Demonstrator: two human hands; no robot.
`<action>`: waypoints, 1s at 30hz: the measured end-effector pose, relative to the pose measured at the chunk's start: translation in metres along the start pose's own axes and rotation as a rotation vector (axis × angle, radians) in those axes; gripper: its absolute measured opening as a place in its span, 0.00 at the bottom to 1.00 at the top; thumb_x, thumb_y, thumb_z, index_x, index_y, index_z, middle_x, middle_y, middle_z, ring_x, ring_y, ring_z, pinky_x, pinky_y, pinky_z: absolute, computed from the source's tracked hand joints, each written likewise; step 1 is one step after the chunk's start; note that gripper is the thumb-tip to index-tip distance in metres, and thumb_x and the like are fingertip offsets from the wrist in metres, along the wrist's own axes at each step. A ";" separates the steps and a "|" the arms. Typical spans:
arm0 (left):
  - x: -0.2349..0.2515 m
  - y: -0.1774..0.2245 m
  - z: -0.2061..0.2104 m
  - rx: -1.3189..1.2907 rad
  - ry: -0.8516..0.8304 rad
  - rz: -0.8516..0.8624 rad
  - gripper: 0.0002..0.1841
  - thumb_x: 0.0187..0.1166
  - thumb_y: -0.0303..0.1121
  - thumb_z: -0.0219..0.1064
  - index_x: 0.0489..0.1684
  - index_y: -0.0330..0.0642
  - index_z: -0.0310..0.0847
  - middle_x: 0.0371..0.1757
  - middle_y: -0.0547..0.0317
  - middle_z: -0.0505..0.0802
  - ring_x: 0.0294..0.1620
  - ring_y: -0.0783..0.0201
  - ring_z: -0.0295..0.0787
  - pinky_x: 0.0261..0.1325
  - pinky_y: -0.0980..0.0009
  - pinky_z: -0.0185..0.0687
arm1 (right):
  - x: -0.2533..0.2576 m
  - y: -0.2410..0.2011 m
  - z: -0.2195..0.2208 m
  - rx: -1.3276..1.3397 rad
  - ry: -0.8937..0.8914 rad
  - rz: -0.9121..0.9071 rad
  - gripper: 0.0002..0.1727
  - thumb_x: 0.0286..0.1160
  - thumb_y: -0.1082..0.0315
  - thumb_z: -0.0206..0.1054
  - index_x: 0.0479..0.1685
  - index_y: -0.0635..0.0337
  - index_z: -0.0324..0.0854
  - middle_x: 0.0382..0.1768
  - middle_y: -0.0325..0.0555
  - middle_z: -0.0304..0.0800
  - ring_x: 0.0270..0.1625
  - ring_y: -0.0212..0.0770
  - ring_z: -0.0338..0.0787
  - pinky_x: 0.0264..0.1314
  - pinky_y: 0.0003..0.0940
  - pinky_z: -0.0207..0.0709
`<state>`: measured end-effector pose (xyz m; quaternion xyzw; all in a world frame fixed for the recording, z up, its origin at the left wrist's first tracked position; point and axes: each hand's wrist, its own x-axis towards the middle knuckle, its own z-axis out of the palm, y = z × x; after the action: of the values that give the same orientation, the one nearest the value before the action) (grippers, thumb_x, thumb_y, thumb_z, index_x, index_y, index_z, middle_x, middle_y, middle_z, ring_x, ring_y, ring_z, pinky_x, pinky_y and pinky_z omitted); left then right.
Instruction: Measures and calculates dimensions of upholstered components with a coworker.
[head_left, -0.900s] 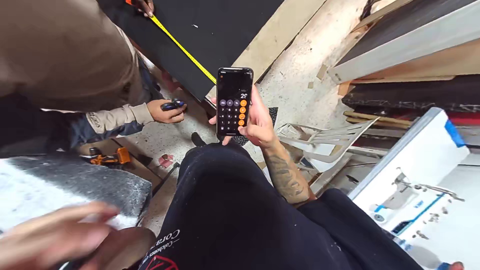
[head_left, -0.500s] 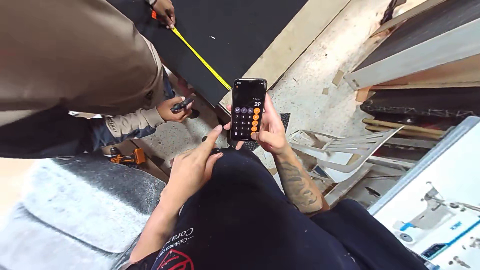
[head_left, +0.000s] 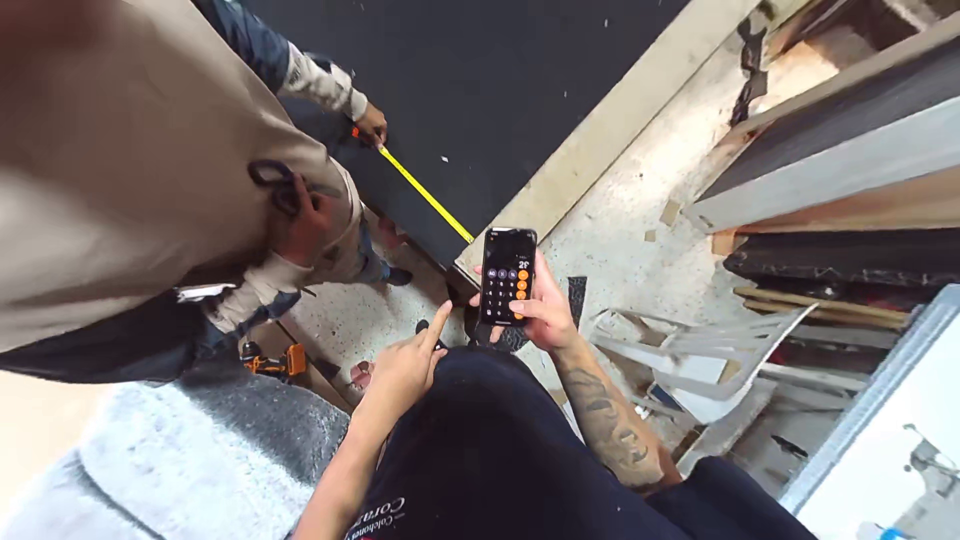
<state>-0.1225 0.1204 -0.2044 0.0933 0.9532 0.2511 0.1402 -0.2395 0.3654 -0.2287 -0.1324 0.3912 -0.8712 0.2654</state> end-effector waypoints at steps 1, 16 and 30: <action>-0.001 -0.005 -0.001 -0.007 -0.039 -0.028 0.35 0.90 0.42 0.57 0.97 0.58 0.47 0.51 0.51 0.95 0.37 0.47 0.95 0.40 0.43 0.90 | 0.006 0.002 -0.003 0.036 0.005 0.011 0.51 0.73 0.70 0.64 0.92 0.43 0.31 0.77 0.73 0.72 0.57 0.76 0.90 0.32 0.62 0.91; -0.023 -0.106 -0.007 -0.098 -0.304 -0.391 0.31 0.91 0.44 0.55 0.95 0.61 0.54 0.66 0.43 0.90 0.57 0.37 0.92 0.57 0.32 0.83 | 0.100 0.133 -0.038 -0.600 0.069 0.712 0.66 0.65 0.64 0.83 0.97 0.43 0.29 0.51 0.58 0.89 0.33 0.51 0.96 0.39 0.48 0.96; -0.001 -0.098 0.017 -0.212 -0.246 -0.780 0.29 0.86 0.43 0.64 0.88 0.55 0.69 0.54 0.43 0.95 0.52 0.40 0.93 0.59 0.34 0.85 | 0.199 0.015 -0.181 -0.475 0.230 0.647 0.59 0.69 0.61 0.80 0.96 0.30 0.38 0.48 0.50 0.93 0.39 0.49 0.96 0.44 0.48 0.93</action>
<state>-0.1266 0.0437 -0.2681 -0.2601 0.8622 0.2628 0.3462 -0.4777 0.3550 -0.3545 0.0377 0.6299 -0.6374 0.4421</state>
